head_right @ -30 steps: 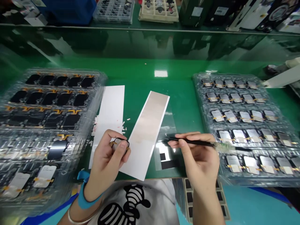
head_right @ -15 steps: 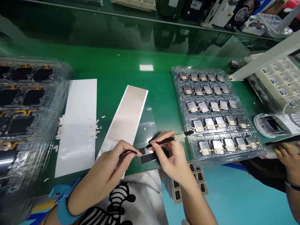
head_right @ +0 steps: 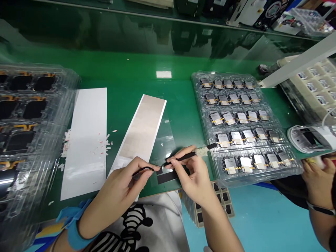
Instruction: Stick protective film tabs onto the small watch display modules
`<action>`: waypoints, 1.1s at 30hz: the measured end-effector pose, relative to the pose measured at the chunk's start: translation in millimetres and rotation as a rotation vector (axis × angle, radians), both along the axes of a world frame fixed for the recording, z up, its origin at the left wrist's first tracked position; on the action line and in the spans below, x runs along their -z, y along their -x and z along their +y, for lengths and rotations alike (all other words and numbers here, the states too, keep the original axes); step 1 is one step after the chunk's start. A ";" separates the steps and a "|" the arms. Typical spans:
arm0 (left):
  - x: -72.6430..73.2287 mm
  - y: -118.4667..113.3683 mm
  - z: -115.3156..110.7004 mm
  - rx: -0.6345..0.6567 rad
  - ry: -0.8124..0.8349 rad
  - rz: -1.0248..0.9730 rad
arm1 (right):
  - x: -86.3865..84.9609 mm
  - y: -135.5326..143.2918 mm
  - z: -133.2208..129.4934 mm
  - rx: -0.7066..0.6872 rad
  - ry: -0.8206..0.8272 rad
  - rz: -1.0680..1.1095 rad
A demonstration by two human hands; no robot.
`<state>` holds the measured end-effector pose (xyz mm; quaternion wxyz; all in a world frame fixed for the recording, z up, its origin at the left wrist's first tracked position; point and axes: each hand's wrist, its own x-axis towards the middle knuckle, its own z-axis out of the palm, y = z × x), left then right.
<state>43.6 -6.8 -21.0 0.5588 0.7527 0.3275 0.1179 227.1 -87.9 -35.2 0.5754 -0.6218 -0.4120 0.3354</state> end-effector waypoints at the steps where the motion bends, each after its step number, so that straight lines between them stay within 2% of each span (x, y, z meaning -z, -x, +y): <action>1: 0.4 0.1 0.1 -0.008 0.015 -0.005 | 0.1 -1.1 0.7 0.018 -0.013 0.024; 5: -0.1 2.3 1.2 -0.129 0.042 -0.083 | 0.7 -5.9 1.6 0.079 -0.075 0.084; 8: -3.3 5.8 3.0 -0.195 0.038 -0.165 | -7.5 3.0 1.8 0.156 -0.174 0.133; 12: -9.9 13.7 6.0 -0.242 -0.002 -0.234 | -31.3 38.3 6.1 0.191 -0.390 0.127; 16: -14.5 23.0 10.2 -0.312 -0.176 -0.325 | -45.7 74.0 16.6 0.097 -0.461 0.068; 20: -11.8 28.8 16.2 -0.322 -0.315 -0.299 | -41.4 92.5 32.5 0.066 -0.496 0.026; 24: -4.7 29.3 19.4 -0.324 -0.305 -0.248 | -33.0 97.9 47.2 0.124 -0.514 -0.020; 33: -1.2 29.2 20.0 -0.309 -0.279 -0.241 | -21.1 96.6 56.4 0.074 -0.584 -0.040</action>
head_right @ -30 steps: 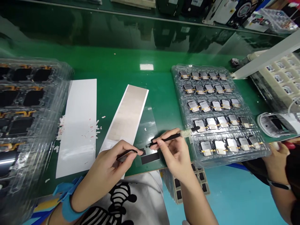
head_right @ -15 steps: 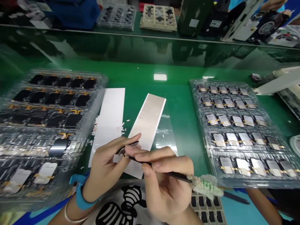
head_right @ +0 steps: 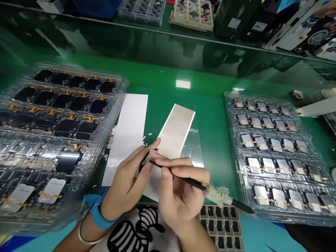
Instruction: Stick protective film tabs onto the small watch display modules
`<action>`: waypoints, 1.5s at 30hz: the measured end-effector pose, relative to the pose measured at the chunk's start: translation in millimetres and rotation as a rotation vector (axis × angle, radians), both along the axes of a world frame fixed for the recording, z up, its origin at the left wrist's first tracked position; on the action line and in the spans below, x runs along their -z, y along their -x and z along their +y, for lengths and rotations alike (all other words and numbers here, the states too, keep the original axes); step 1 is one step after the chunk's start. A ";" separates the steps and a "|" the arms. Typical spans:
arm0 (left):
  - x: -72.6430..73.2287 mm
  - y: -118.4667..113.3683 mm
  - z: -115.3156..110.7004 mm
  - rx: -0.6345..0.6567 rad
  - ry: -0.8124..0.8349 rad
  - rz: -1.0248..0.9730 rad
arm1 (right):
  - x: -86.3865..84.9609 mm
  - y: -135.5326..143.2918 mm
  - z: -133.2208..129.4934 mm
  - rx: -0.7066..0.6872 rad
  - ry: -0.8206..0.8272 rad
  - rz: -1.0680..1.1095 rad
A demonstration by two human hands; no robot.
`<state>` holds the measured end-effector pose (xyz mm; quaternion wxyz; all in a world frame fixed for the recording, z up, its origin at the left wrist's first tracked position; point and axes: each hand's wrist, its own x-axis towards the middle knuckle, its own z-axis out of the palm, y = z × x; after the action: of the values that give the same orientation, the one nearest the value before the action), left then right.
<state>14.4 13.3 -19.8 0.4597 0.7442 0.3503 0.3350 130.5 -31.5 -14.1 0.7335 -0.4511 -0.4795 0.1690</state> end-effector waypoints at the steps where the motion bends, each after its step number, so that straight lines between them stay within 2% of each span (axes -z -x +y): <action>1: 0.3 0.2 0.2 0.001 0.003 -0.001 | 1.1 -0.1 0.2 -0.001 -0.007 -0.001; 25: 1.7 0.2 0.0 -0.011 0.048 0.033 | 10.3 -3.1 2.0 0.002 -0.046 -0.034; 34: 1.4 1.4 -0.1 -0.001 0.019 0.017 | 9.9 -2.5 1.7 0.001 -0.040 -0.034; 45: 0.5 -2.5 2.0 -0.059 -0.075 0.120 | 10.0 -4.1 2.7 -0.007 -0.054 -0.007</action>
<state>16.8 15.3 -20.3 0.3995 0.7689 0.3864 0.3159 134.7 -28.8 -24.1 0.7431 -0.4300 -0.4881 0.1569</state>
